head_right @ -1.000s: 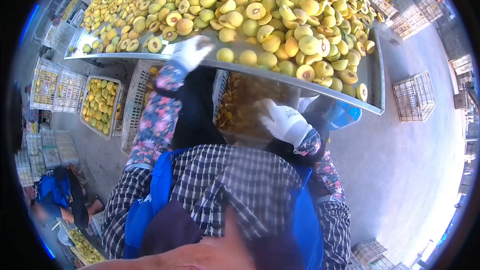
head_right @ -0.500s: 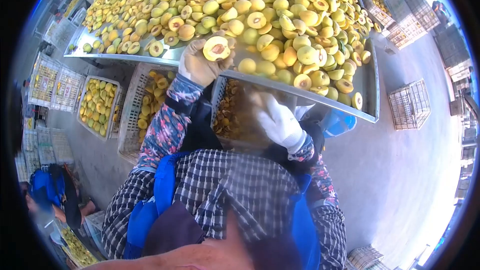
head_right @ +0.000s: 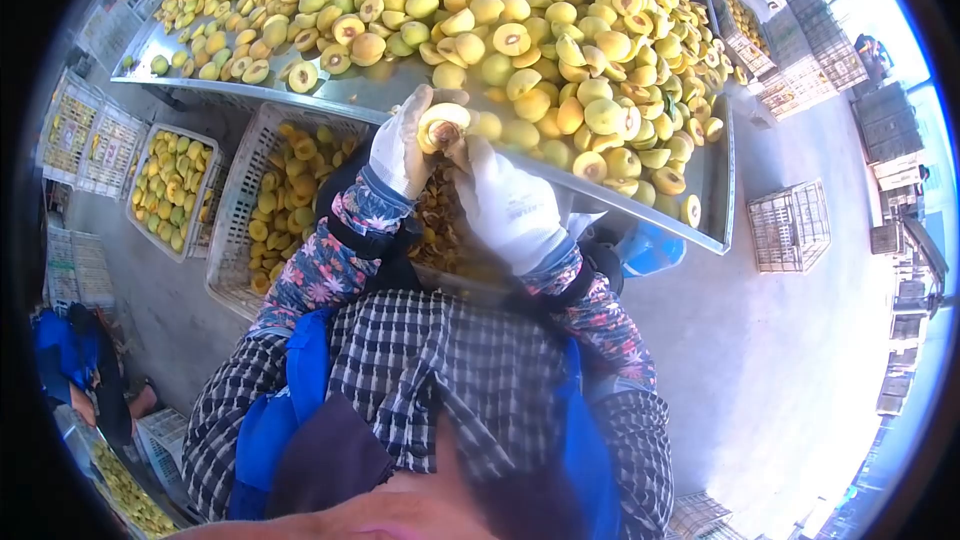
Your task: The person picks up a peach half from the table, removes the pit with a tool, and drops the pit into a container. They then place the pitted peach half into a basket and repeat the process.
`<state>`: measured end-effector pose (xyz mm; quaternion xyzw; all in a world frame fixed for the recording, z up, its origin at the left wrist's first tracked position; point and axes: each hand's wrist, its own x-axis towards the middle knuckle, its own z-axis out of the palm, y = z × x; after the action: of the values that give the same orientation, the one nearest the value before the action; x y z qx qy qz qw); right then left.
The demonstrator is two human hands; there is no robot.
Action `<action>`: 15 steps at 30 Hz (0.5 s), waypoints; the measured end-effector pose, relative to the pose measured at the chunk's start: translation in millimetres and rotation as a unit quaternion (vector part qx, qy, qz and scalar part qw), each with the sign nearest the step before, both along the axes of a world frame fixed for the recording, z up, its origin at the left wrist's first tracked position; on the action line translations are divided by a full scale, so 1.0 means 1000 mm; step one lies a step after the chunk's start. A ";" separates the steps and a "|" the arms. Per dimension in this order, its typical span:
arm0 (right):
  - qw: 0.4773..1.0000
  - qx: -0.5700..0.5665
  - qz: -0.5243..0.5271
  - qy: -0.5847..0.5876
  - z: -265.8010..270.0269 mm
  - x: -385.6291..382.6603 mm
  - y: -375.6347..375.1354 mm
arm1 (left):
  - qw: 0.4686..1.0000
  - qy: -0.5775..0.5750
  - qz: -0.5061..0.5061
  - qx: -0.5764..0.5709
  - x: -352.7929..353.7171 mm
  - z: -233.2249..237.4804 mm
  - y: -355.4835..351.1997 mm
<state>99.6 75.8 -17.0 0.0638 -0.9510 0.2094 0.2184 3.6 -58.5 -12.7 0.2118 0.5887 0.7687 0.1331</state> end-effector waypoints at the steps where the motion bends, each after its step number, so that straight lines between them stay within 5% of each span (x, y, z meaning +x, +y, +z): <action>1: 1.000 0.006 0.002 -0.006 -0.002 0.000 0.001 | 1.000 0.000 0.000 -0.009 0.000 0.001 -0.001; 10: 0.991 0.118 0.008 -0.061 -0.017 0.008 0.013 | 0.973 -0.192 -0.119 -0.050 -0.017 -0.020 0.002; 13: 0.999 -0.030 0.014 -0.035 -0.015 0.008 0.009 | 0.978 -0.119 -0.174 0.003 -0.024 -0.029 0.000; 15: 0.986 -0.163 0.031 -0.016 -0.007 0.009 0.005 | 0.996 0.022 -0.080 0.044 -0.013 -0.021 0.005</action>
<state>108.3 80.9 -23.6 0.0537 -0.9051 0.3690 0.2043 -9.8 -53.5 -33.8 0.2805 0.5380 0.7762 0.1714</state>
